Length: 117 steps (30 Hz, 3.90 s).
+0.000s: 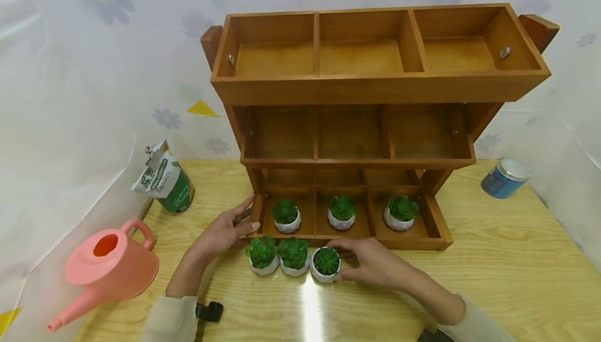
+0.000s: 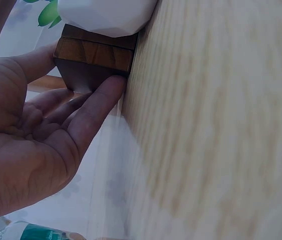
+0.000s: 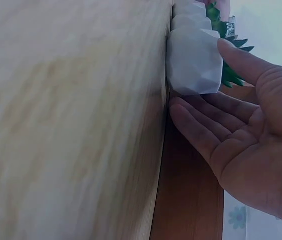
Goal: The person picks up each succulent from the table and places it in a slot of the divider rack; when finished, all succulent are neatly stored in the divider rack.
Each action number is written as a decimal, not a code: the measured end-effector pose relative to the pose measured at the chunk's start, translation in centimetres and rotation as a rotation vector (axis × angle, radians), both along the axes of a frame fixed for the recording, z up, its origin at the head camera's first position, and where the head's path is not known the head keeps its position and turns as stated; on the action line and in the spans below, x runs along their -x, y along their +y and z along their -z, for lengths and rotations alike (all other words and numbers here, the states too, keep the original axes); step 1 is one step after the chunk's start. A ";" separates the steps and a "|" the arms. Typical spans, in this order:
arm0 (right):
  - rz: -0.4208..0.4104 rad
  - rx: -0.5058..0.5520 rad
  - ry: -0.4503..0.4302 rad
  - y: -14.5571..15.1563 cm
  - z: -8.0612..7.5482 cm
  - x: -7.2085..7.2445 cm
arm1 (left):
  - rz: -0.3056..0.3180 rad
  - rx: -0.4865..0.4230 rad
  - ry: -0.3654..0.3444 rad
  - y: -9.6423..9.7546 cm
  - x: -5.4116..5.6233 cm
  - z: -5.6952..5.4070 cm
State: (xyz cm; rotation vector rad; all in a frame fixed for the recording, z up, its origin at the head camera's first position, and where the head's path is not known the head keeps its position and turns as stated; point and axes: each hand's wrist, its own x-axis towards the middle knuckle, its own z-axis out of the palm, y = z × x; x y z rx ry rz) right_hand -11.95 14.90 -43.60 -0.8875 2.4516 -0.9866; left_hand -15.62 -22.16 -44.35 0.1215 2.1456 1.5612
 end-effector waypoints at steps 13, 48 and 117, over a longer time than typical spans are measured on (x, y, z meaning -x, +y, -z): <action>-0.035 -0.105 0.075 -0.9 0.3 0.3 | 0.000 -0.004 -0.001 -0.1 0.1 0.1; 0.058 0.035 0.146 0.9 -1.3 -1.0 | 0.002 0.007 -0.007 0.1 0.0 -0.2; 0.469 0.123 0.426 12.5 -16.9 4.6 | -0.022 -0.013 -0.035 0.1 0.0 -0.2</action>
